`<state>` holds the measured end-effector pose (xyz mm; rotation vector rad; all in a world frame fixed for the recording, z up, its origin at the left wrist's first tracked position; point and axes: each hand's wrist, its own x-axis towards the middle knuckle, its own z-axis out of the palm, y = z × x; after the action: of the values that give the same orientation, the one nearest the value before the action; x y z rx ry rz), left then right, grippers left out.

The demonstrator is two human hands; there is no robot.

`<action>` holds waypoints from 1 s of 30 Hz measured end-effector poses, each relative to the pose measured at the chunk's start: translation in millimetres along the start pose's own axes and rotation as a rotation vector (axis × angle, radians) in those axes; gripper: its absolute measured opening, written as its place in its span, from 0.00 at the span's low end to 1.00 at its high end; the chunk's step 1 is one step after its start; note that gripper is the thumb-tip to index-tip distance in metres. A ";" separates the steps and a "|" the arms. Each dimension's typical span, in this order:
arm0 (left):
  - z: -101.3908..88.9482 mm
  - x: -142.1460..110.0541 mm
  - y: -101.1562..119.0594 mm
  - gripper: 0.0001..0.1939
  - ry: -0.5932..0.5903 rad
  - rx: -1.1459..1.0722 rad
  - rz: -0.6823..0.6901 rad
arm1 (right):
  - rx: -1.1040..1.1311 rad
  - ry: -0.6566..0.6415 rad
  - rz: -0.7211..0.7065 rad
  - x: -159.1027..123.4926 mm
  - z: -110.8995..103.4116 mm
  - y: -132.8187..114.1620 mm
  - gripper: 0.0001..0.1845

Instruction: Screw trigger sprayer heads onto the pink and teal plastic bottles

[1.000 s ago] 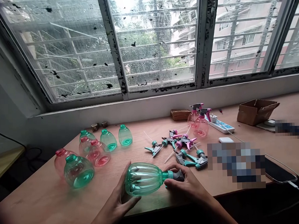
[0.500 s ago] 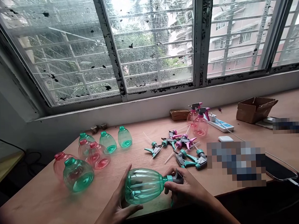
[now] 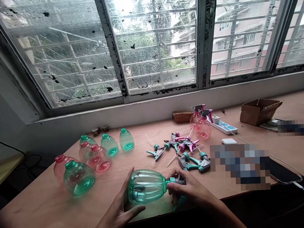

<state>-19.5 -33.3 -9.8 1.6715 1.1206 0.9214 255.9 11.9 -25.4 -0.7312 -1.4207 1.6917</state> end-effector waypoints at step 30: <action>-2.7 -1.3 -2.9 0.59 -0.060 0.002 0.000 | -0.028 0.021 0.011 -0.8 -2.2 3.4 0.20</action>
<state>-23.2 -33.3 -11.7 1.6893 1.0817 0.8646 257.5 12.2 -29.3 -0.7715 -1.4305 1.6708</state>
